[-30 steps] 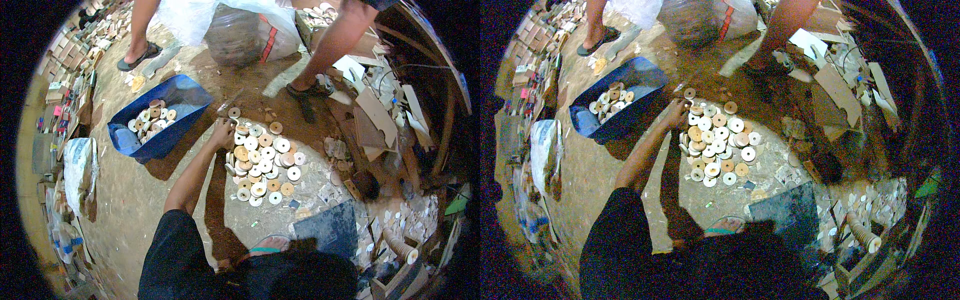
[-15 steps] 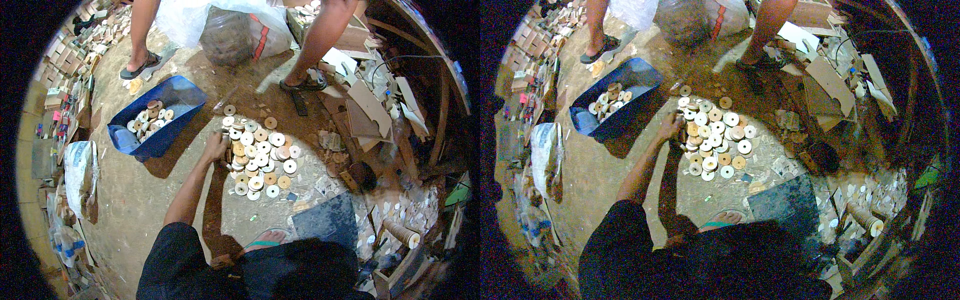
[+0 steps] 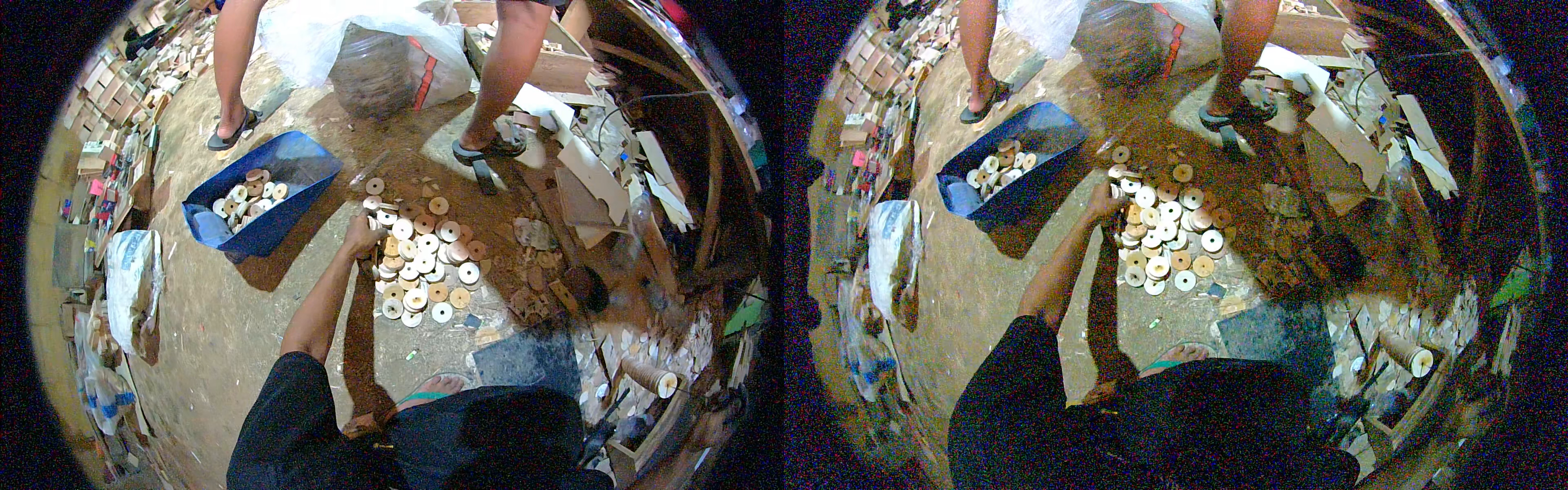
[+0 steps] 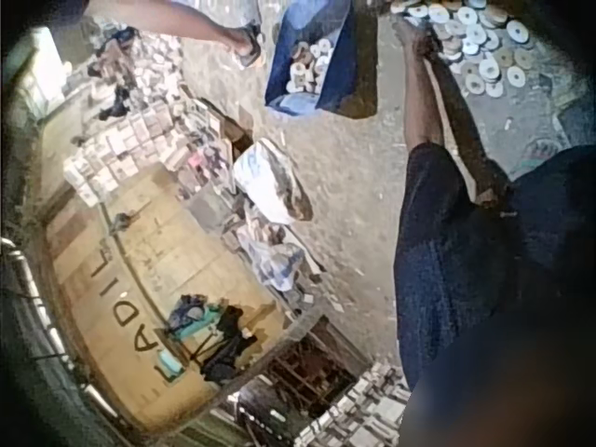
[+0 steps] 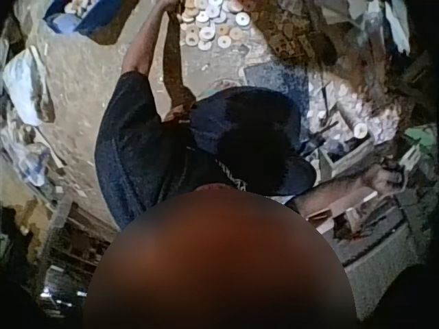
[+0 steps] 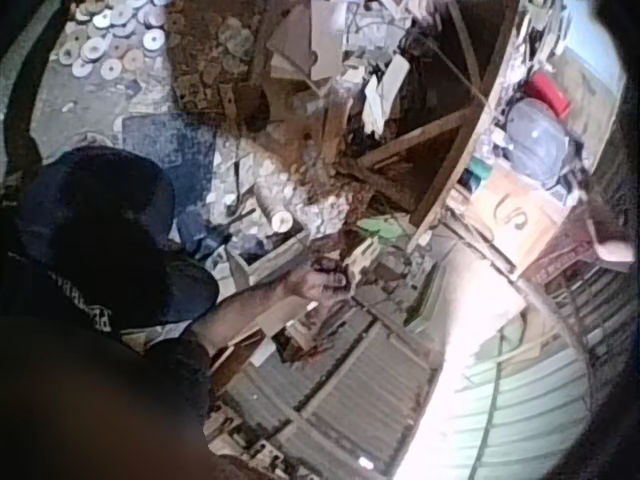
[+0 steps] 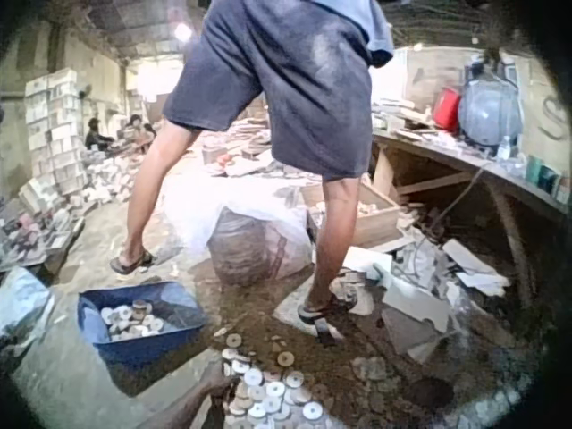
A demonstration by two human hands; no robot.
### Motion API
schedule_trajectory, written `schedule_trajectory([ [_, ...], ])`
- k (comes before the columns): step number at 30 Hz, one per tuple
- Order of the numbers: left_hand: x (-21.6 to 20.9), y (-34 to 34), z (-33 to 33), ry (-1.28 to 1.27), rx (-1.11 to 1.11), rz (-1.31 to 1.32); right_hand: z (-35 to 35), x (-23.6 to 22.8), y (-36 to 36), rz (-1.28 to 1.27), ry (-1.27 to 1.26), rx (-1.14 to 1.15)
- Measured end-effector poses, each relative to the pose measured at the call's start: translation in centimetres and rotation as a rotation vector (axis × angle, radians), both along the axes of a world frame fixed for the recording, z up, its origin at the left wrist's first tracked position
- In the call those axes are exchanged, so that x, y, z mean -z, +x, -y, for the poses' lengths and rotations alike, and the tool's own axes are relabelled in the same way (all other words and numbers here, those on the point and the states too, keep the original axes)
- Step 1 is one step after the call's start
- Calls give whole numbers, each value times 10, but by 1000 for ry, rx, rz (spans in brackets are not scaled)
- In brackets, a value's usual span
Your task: The person picks up small wooden discs from a pile on the floor and stacks them onto a vertical rod. After stacking, the person uses a brush to apply a dark substance to the stacked discs.
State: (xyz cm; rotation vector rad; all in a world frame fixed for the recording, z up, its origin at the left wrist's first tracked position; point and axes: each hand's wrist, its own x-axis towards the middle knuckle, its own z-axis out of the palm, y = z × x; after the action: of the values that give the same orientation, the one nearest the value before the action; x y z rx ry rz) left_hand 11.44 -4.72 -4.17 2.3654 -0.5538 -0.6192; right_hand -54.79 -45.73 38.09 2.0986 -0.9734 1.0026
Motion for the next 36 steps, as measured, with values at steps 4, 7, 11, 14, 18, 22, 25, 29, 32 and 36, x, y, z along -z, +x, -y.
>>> schedule_trajectory([
  [4, -16, -10, 21, 141, -181, 242, -9, 3, 8, 355, 270, -147],
  [7, -16, -9, 37, 212, -108, 313, -10, 7, 1, 587, 447, -255],
  [11, 0, -3, 54, 52, -45, 529, -1, 10, -13, 636, 533, -289],
  [14, 8, 7, 60, -131, -73, 313, 2, 14, -10, 705, 672, -491],
  [18, 22, 8, 67, 10, -87, 256, -9, 20, 6, 784, 463, -332],
  [22, 52, 6, 63, -8, -12, 351, -22, 18, 13, 673, 404, -353],
  [25, 63, 12, 55, -40, 125, 398, -25, 12, 14, 668, 555, -501],
  [29, 38, 14, 49, 84, 296, 228, -30, 12, 20, 682, 665, -609],
  [32, 2, 5, 51, 273, 353, 384, -37, 17, 31, 881, 420, -395],
  [36, -26, -3, 59, 326, 452, 412, -38, 20, 38, 661, 478, -500],
])
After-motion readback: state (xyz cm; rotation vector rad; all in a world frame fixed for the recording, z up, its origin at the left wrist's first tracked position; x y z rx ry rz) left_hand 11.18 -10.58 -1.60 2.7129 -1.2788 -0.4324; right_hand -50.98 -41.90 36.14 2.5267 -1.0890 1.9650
